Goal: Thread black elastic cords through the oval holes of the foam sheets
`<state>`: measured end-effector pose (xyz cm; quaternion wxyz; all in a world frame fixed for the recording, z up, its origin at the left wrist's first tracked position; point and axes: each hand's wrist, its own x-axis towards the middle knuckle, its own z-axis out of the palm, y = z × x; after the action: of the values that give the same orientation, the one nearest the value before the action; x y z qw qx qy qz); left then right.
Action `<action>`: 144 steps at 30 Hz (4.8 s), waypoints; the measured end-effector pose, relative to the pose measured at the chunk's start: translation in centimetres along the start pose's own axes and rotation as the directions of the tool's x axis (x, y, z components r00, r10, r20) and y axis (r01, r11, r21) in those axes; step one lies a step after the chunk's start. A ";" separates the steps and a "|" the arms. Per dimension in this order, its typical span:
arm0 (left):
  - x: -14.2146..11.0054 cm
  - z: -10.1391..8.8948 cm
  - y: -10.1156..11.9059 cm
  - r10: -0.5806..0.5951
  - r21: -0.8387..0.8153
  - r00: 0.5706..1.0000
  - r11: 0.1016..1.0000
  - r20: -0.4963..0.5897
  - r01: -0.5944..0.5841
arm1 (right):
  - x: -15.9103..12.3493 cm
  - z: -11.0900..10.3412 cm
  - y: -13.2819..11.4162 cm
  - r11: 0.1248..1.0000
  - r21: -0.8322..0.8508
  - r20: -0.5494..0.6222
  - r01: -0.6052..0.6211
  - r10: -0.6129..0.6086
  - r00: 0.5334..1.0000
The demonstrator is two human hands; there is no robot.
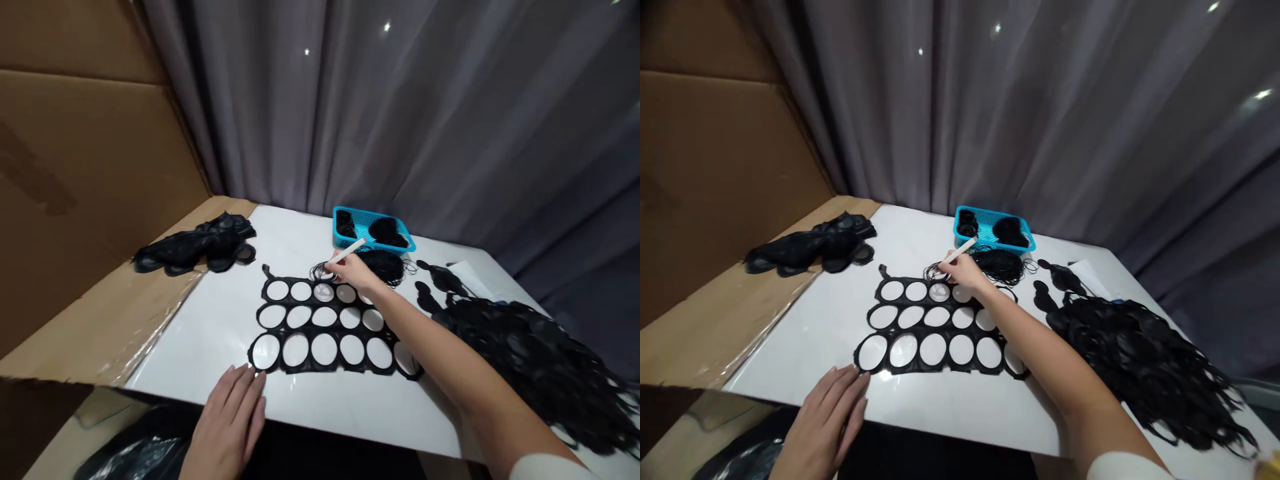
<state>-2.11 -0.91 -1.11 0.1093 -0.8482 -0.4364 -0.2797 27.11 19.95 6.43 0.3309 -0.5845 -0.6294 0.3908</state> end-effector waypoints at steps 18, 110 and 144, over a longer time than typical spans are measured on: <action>8.5 0.4 2.1 0.139 -0.242 0.990 0.962 0.036 -0.127 | -11.1 -11.3 6.7 0.997 -0.073 -0.303 0.005 -0.027 0.953; 20.0 3.6 9.9 0.359 -0.202 0.528 -0.648 0.770 0.735 | -18.0 -8.5 4.2 0.283 0.907 0.258 -0.312 0.211 0.943; 16.4 11.9 12.5 0.317 -0.570 0.871 0.820 0.376 -0.052 | -15.6 -9.8 9.2 1.000 0.028 -0.048 -0.013 0.015 0.999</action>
<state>20.03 7.87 -0.77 -0.2128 -0.9243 -0.2655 -0.1731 41.60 5.53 3.69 0.3513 -0.5936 -0.6116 0.3874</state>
